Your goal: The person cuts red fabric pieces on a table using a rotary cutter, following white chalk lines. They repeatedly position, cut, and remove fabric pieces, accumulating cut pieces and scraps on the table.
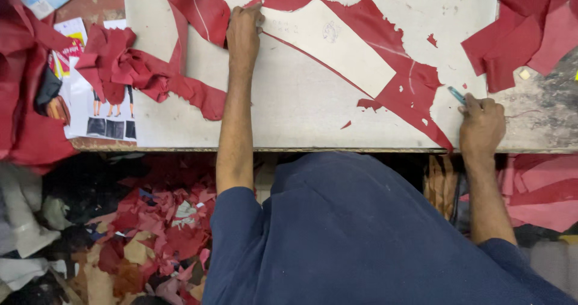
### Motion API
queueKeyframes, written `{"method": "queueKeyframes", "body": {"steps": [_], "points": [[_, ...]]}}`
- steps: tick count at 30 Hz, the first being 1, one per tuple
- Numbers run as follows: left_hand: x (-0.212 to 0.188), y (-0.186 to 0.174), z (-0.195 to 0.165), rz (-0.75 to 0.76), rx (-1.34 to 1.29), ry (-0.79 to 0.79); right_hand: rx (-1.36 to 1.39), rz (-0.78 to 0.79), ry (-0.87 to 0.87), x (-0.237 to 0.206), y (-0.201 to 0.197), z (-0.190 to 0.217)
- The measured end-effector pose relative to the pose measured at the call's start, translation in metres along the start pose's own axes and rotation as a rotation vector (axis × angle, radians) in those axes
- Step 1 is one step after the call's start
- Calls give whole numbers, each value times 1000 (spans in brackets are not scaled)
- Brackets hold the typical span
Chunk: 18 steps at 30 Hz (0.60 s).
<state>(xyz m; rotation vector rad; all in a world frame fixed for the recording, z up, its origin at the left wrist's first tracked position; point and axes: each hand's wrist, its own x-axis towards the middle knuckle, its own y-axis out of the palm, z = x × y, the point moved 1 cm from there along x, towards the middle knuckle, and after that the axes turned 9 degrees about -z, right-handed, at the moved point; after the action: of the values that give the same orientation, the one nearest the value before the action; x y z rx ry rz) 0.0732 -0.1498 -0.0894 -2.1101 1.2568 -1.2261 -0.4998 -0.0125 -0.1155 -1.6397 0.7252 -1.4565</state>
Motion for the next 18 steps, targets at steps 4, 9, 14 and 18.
{"method": "queueKeyframes", "body": {"steps": [4,9,14,18], "points": [[-4,14,-34,-305,351,329,154,57,34,-7,9,-22],[-7,49,-90,124,559,-71,597,172,146,33,-30,-53],[8,61,-126,432,925,-98,536,344,27,98,-62,-28],[38,63,-136,784,830,-288,671,324,-403,138,-36,59]]}}
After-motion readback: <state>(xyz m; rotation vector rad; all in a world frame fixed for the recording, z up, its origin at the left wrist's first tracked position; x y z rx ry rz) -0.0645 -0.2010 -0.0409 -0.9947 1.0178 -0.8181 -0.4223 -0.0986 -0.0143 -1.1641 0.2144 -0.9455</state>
